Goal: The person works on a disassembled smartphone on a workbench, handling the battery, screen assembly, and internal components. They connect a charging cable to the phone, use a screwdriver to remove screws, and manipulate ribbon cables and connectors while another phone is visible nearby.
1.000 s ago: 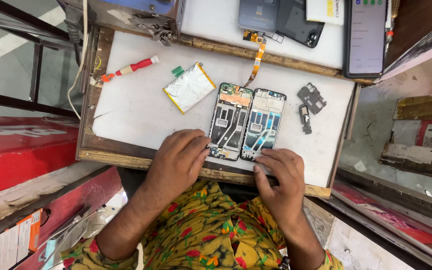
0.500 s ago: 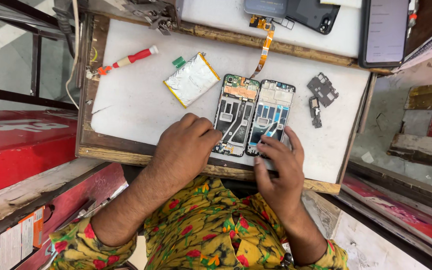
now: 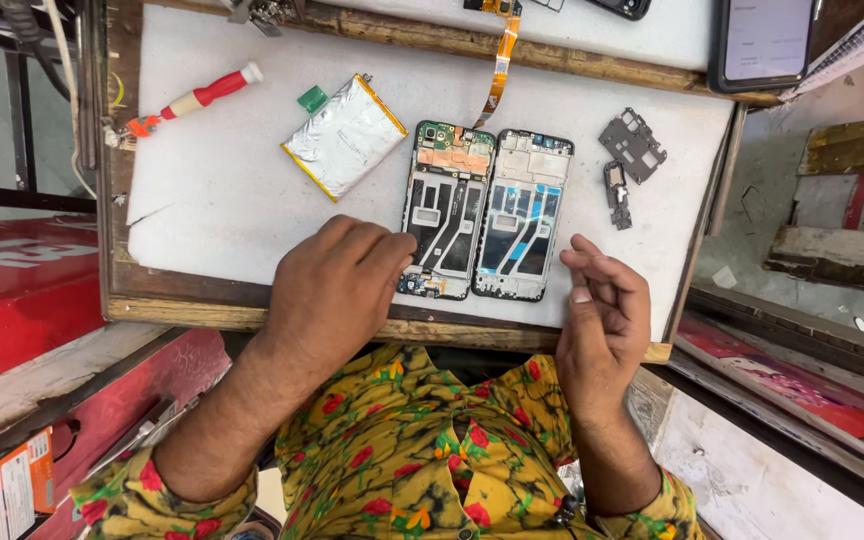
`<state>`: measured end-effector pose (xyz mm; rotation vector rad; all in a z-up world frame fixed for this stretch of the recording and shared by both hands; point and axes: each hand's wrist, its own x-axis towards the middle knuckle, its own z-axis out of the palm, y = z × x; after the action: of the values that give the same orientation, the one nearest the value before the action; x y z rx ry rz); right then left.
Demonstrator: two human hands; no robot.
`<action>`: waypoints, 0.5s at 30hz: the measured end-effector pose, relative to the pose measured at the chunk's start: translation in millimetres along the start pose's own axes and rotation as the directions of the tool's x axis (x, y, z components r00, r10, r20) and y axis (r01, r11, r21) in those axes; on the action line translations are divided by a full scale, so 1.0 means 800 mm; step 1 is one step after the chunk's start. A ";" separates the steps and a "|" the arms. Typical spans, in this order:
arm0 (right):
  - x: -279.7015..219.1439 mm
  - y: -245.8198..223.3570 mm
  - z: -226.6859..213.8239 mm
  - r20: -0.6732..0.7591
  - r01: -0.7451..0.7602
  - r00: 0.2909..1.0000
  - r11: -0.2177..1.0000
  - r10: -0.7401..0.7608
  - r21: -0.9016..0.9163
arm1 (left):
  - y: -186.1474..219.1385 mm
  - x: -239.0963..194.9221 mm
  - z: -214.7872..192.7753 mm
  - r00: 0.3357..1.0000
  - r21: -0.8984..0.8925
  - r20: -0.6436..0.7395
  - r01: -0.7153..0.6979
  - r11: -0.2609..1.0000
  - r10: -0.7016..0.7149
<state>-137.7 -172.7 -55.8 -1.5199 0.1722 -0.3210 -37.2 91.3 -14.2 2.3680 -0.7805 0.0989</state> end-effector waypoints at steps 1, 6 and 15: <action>0.000 -0.002 0.001 -0.004 -0.013 1.000 1.000 0.013 -0.006 | 0.000 0.000 -0.002 1.000 -0.027 -0.016 0.004 1.000 -0.005; 0.002 -0.016 0.013 0.174 0.151 0.981 0.908 -0.089 -0.390 | -0.002 0.001 -0.010 0.999 -0.062 0.048 0.000 0.998 0.002; 0.009 -0.037 0.054 0.520 0.510 0.846 0.453 -0.114 -0.731 | -0.006 0.020 -0.003 0.954 0.192 0.235 -0.234 0.953 0.186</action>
<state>-120.7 -134.2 -23.9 -2.6174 -0.3790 -0.2088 -21.1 87.6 -10.6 2.5215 -1.1820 0.0178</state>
